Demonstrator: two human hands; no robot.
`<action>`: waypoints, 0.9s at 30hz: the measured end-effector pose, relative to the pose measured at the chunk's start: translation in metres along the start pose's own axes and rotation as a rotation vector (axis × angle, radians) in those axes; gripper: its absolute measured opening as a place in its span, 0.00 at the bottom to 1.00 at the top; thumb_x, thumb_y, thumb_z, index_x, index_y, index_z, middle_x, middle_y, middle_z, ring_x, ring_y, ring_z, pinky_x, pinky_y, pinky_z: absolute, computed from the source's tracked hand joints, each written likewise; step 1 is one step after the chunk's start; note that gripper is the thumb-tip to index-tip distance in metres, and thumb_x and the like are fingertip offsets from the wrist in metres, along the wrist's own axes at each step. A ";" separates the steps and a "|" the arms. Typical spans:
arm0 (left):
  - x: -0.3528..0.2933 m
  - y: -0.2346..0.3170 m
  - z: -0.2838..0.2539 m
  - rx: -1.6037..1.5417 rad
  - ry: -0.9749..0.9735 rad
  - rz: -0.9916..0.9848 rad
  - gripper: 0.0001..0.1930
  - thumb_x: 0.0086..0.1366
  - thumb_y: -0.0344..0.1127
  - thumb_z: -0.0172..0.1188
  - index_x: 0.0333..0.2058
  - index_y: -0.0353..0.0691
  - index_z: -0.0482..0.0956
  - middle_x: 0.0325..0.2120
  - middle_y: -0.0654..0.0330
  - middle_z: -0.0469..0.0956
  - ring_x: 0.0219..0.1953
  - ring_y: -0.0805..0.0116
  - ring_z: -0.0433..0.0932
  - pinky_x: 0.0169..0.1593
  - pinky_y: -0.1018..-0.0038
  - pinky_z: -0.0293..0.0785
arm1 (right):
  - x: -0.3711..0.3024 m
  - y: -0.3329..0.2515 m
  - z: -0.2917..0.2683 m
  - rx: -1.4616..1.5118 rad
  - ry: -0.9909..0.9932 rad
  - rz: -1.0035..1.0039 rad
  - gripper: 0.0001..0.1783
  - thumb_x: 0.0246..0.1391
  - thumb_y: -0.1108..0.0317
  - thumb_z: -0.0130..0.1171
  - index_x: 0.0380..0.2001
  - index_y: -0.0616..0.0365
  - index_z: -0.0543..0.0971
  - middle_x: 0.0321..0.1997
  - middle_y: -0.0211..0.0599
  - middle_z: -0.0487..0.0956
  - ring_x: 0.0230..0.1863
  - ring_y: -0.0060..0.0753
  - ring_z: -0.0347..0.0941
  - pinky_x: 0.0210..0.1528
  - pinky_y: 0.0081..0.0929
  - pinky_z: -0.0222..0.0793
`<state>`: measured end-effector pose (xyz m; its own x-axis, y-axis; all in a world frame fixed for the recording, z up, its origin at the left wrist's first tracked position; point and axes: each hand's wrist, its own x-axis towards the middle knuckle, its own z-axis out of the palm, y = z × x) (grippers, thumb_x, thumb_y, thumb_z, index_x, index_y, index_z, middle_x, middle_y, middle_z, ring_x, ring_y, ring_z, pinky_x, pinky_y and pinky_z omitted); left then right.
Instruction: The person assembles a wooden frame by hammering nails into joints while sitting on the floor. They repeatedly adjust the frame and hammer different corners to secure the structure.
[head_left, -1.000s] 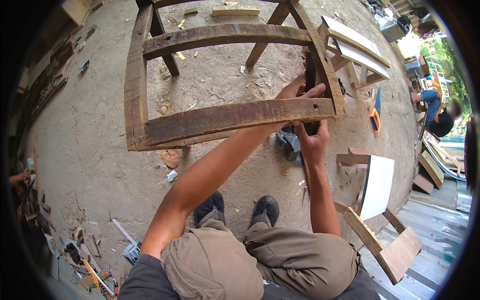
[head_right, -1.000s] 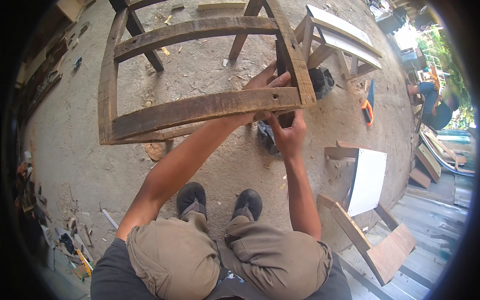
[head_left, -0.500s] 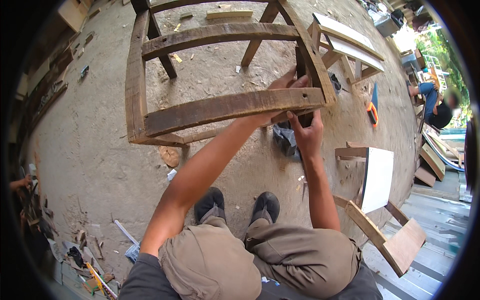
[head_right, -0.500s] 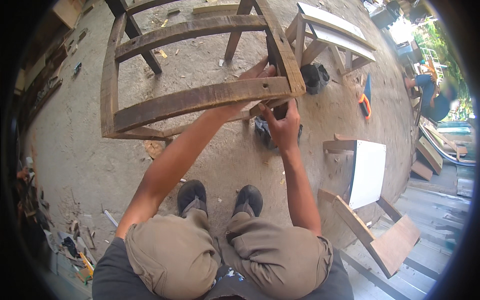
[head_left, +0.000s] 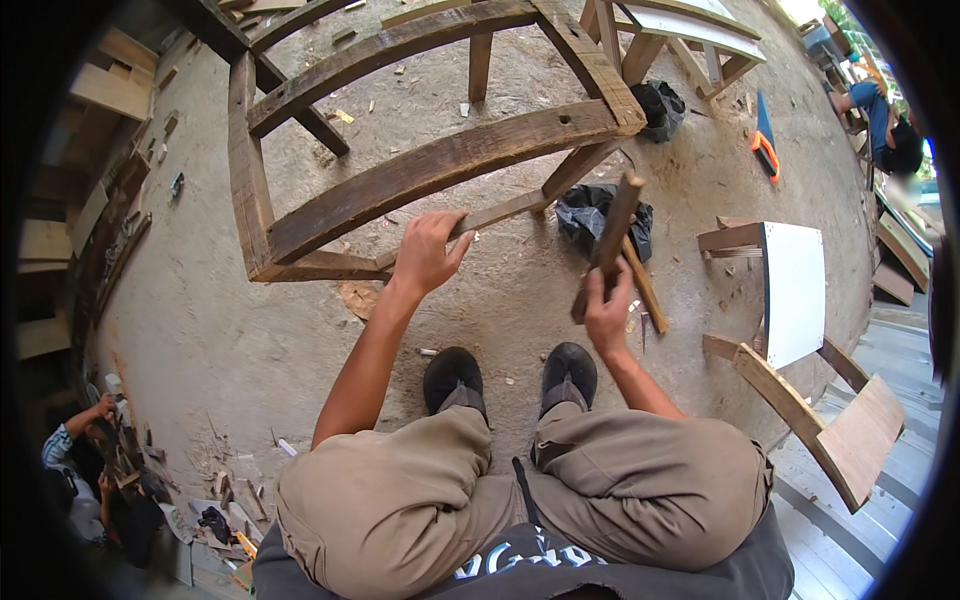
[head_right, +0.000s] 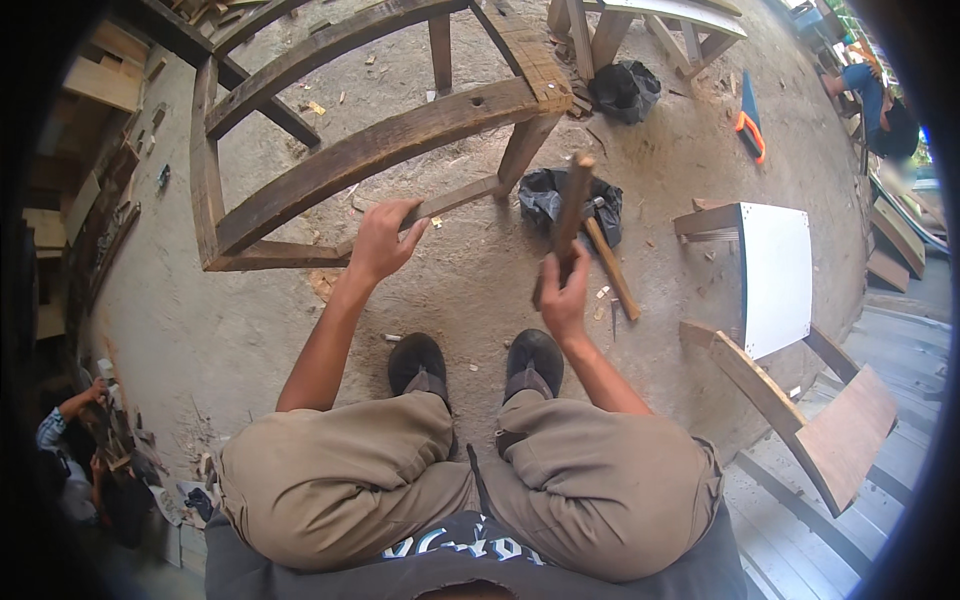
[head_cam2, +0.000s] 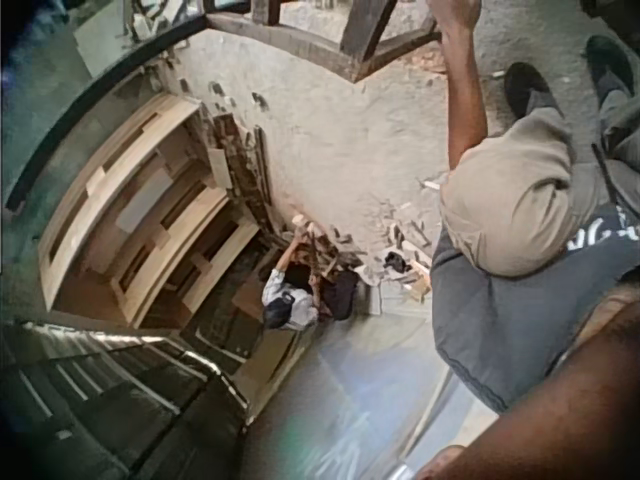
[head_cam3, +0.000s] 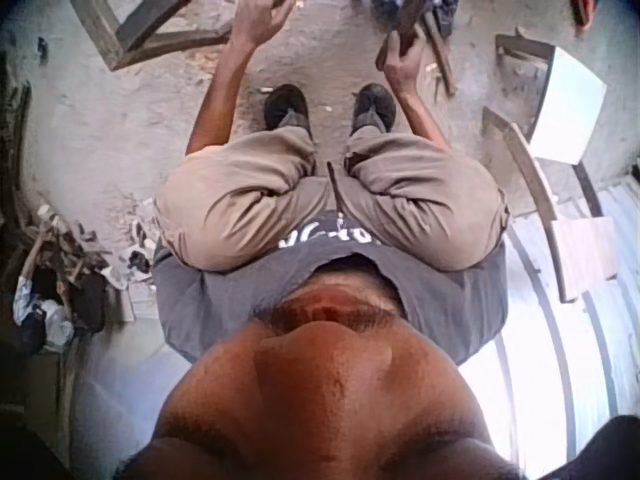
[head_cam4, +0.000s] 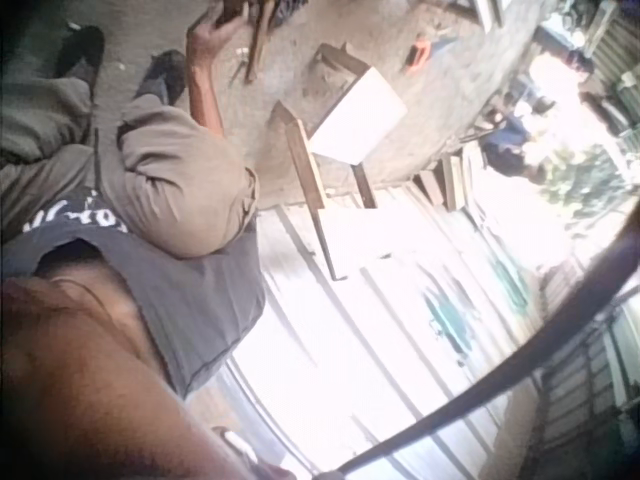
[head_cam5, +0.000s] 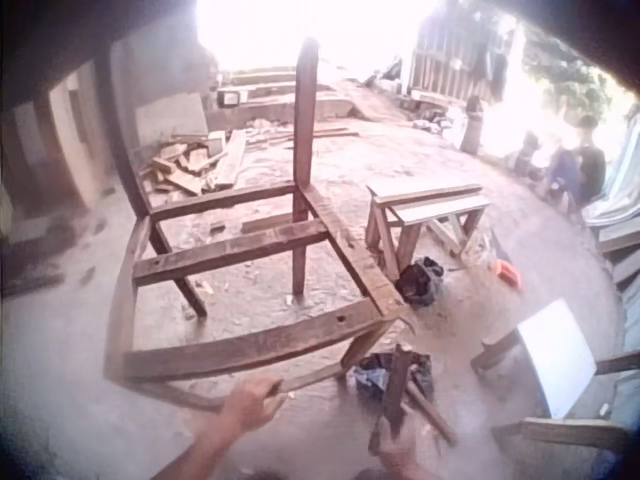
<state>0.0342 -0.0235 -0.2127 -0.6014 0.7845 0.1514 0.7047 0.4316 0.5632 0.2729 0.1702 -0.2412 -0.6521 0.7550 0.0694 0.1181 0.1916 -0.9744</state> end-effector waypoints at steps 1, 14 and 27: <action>-0.003 0.002 -0.001 0.010 0.031 0.012 0.20 0.63 0.40 0.63 0.50 0.35 0.77 0.47 0.49 0.80 0.52 0.52 0.76 0.60 0.59 0.67 | -0.013 -0.001 0.008 0.038 -0.070 0.055 0.26 0.64 0.66 0.56 0.60 0.63 0.63 0.41 0.33 0.71 0.40 0.23 0.66 0.39 0.25 0.67; -0.140 0.005 -0.054 -0.715 0.865 -0.267 0.12 0.71 0.40 0.55 0.36 0.35 0.74 0.34 0.56 0.77 0.37 0.66 0.75 0.46 0.68 0.72 | 0.012 -0.082 0.106 0.022 -0.788 -0.232 0.28 0.59 0.70 0.60 0.61 0.61 0.68 0.48 0.50 0.74 0.48 0.49 0.74 0.50 0.37 0.70; -0.088 -0.013 -0.107 -1.065 0.698 -0.246 0.26 0.75 0.50 0.43 0.62 0.36 0.64 0.62 0.54 0.66 0.64 0.62 0.66 0.68 0.61 0.57 | 0.039 -0.127 0.175 0.224 -0.957 -0.302 0.24 0.60 0.72 0.59 0.59 0.62 0.67 0.53 0.54 0.76 0.52 0.50 0.76 0.53 0.40 0.71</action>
<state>0.0380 -0.1459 -0.1458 -0.9667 0.2000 0.1595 0.0977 -0.2873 0.9529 0.1008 0.0658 -0.1524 -0.9666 -0.1399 0.2146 -0.2288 0.0949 -0.9688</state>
